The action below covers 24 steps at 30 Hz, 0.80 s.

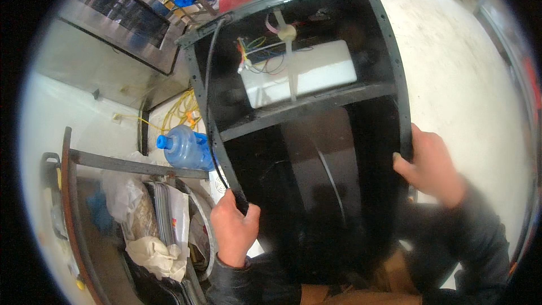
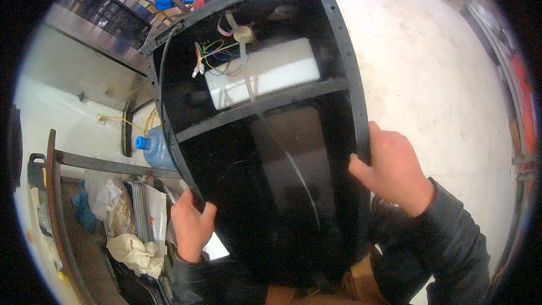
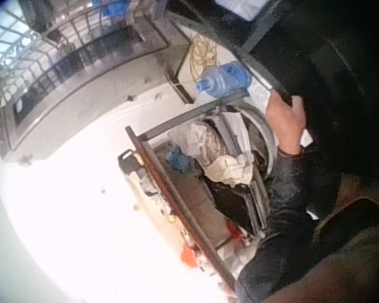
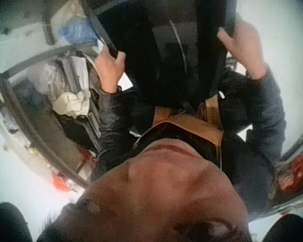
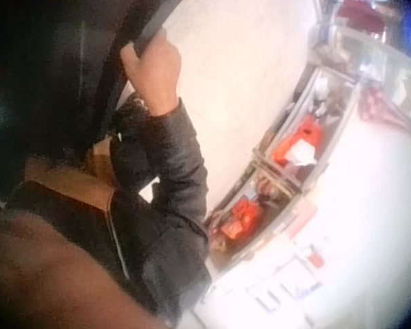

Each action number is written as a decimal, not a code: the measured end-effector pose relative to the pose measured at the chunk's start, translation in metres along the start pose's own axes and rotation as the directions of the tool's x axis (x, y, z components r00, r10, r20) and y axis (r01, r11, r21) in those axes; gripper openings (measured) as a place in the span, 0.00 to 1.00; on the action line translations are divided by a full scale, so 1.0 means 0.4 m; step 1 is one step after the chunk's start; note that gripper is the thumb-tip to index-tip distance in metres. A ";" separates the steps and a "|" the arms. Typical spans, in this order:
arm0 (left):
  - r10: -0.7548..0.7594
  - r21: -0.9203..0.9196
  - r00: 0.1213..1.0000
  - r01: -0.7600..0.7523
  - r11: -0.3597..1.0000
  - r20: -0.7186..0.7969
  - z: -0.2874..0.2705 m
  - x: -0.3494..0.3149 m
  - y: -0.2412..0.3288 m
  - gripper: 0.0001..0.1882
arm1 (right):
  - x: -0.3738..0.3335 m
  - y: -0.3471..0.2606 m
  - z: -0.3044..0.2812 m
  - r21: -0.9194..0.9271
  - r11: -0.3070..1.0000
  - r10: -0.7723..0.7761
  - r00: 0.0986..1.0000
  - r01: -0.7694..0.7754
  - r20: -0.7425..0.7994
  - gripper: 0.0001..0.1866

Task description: The person removes the front door panel from a small black appliance, then detaches the main body frame and sets it aside. They use a screwdriver to loosen fasteners on the door and handle the components by hand.

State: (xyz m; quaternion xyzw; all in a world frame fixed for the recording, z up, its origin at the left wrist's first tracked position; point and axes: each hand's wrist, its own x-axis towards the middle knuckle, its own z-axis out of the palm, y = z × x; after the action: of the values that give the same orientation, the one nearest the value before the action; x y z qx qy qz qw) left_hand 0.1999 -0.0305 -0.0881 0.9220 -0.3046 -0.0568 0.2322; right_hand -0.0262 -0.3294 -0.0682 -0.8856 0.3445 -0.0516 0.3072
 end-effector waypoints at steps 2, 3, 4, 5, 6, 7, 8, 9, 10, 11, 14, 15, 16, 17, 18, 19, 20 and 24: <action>0.016 0.001 1.000 -0.016 1.000 -0.006 0.002 -0.001 0.001 0.11 | -0.001 -0.001 -0.006 0.002 1.000 0.010 1.000 -0.010 0.013 0.20; 0.073 -0.017 0.997 -0.073 0.997 -0.031 0.002 -0.001 0.000 0.11 | -0.001 -0.001 -0.007 -0.006 1.000 0.011 1.000 -0.011 0.014 0.20; 0.037 0.000 0.999 -0.037 0.999 -0.011 0.003 -0.001 -0.001 0.10 | -0.001 -0.001 -0.010 -0.009 1.000 0.026 0.999 -0.025 0.024 0.20; 0.022 0.004 1.000 -0.022 1.000 0.000 0.003 -0.004 -0.002 0.10 | -0.001 0.001 -0.012 -0.016 0.999 0.042 0.999 -0.041 0.033 0.20; 0.034 -0.010 0.999 -0.034 0.999 -0.004 0.003 -0.002 -0.005 0.10 | 0.000 0.002 -0.013 -0.018 0.998 0.069 0.996 -0.068 0.050 0.20; 0.042 -0.034 0.999 -0.042 0.999 0.000 0.002 -0.002 -0.008 0.10 | 0.000 0.003 -0.012 -0.019 0.995 0.094 0.993 -0.093 0.070 0.20; 0.023 -0.014 1.000 -0.023 1.000 0.000 0.001 0.000 -0.011 0.10 | 0.001 0.005 -0.011 -0.027 0.998 0.055 0.997 -0.054 0.050 0.20; 0.031 -0.011 1.000 -0.031 0.999 -0.001 0.001 0.001 -0.014 0.10 | 0.001 0.006 -0.009 -0.040 0.999 0.017 0.999 -0.015 0.031 0.20; 0.059 -0.006 0.998 -0.059 0.998 0.007 -0.001 0.001 -0.015 0.10 | 0.000 0.007 -0.008 -0.053 0.998 -0.021 1.000 0.021 0.015 0.20; 0.055 -0.017 0.998 -0.055 0.998 0.013 -0.002 0.000 -0.017 0.10 | -0.001 0.007 -0.005 -0.057 0.998 -0.025 1.000 0.025 0.008 0.20; 0.107 -0.001 0.994 -0.107 0.994 -0.010 -0.004 -0.001 -0.014 0.10 | -0.001 0.011 -0.006 -0.080 0.997 -0.008 1.000 0.010 0.026 0.20; 0.027 0.027 1.000 -0.027 0.999 -0.004 -0.003 -0.002 -0.012 0.10 | 0.000 0.011 -0.007 -0.084 0.996 0.023 0.998 -0.018 0.054 0.20; 0.008 0.041 1.000 -0.009 0.999 0.002 -0.003 -0.002 -0.010 0.10 | 0.001 0.011 -0.007 -0.075 0.997 0.015 0.998 -0.010 0.067 0.20; 0.032 0.017 0.999 -0.031 0.999 -0.010 -0.001 -0.001 -0.008 0.10 | 0.002 0.011 -0.006 -0.074 0.997 0.024 0.998 -0.020 0.066 0.20; 0.086 -0.024 0.996 -0.086 0.996 -0.025 0.000 0.000 -0.006 0.10 | 0.003 0.010 -0.004 -0.063 0.998 0.000 0.999 0.003 0.047 0.20; 0.059 -0.018 0.998 -0.059 0.998 -0.023 0.001 0.001 -0.006 0.10 | 0.003 0.009 -0.002 -0.053 0.998 -0.024 0.999 0.026 0.030 0.20; 0.063 -0.026 0.998 -0.064 0.998 -0.024 0.002 0.002 -0.007 0.10 | 0.003 0.008 -0.001 -0.061 0.998 -0.033 0.999 0.035 0.020 0.20; 0.079 -0.045 0.997 -0.080 0.996 -0.014 0.001 0.006 -0.018 0.10 | 0.001 0.007 0.000 -0.078 0.997 -0.016 0.999 0.019 0.035 0.20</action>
State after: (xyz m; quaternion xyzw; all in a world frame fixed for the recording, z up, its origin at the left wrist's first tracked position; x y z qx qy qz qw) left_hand 0.2055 -0.0271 -0.0917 0.9040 -0.3382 -0.0488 0.2569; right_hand -0.0277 -0.3313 -0.0698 -0.9007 0.3331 -0.0254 0.2778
